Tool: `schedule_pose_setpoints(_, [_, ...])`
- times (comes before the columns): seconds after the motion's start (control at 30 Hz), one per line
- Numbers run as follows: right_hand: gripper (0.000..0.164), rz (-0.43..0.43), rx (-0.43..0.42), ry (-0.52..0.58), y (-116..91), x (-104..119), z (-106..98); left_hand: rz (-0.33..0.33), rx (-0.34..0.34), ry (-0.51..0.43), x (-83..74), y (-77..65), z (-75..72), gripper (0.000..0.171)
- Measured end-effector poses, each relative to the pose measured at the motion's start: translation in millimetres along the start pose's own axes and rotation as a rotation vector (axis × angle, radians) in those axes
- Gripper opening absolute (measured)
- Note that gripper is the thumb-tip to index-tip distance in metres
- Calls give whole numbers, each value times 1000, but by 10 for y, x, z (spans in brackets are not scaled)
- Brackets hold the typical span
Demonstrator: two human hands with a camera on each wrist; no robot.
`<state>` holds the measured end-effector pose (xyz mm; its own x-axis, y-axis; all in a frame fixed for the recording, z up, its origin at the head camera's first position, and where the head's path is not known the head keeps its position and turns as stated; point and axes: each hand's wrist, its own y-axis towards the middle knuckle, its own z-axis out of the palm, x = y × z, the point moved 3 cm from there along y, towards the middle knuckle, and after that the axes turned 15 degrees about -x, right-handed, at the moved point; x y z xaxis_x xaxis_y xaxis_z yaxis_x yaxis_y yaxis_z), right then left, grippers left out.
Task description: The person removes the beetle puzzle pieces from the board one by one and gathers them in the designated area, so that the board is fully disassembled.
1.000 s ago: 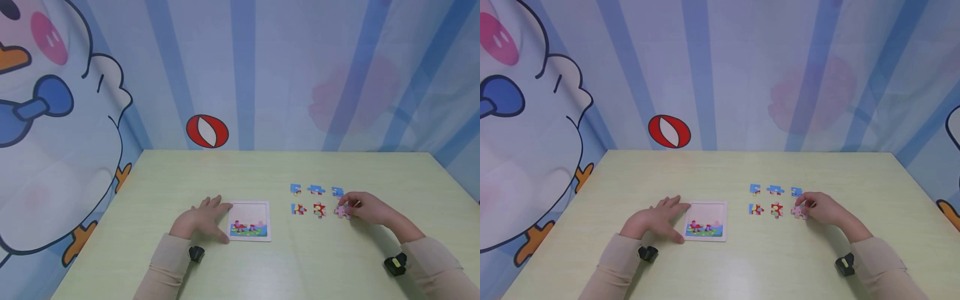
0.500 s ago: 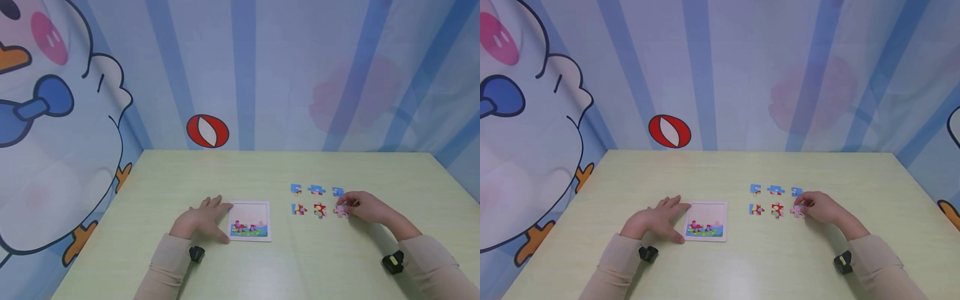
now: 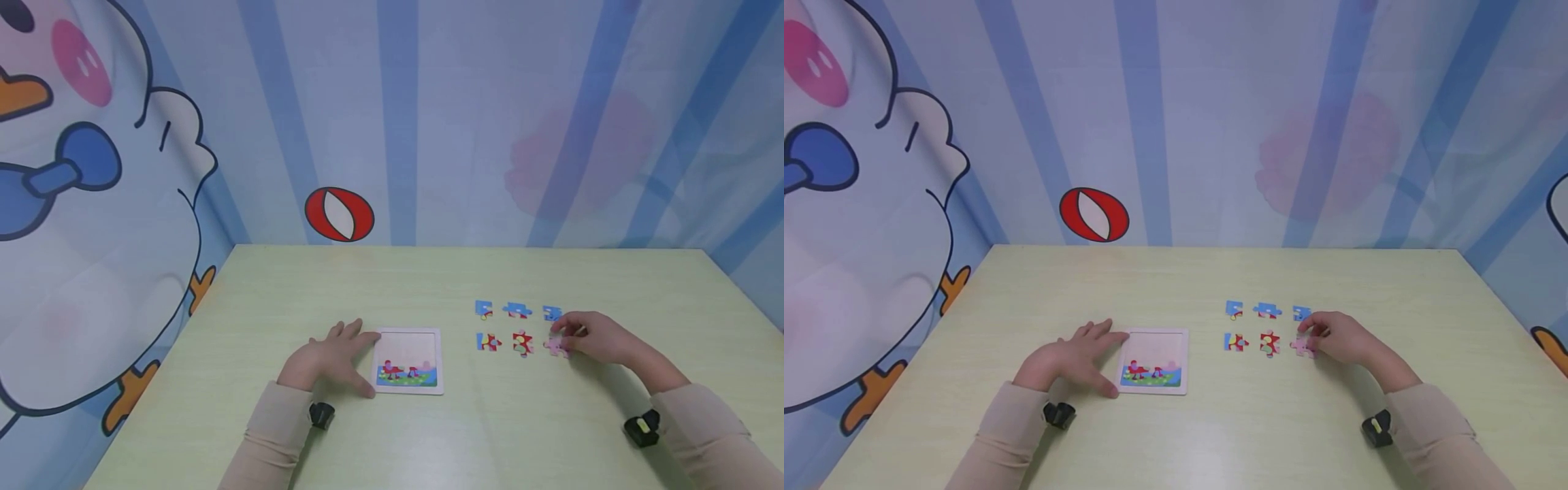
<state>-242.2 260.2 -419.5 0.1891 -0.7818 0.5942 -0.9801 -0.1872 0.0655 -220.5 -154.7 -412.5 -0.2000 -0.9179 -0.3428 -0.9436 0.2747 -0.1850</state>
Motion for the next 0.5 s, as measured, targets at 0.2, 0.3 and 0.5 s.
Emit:
schedule_pose_setpoints(0.2, [24,-7,-5,30,5,85,-50,0,2,6,2,2,1,92])
schedule_pose_setpoints(0.3, [25,-25,-13,49,7,167,-66,5,3,6,0,0,2,91])
schedule_pose_setpoints(0.5, [29,-66,-12,74,-1,338,-65,9,1,1,-5,-4,1,91])
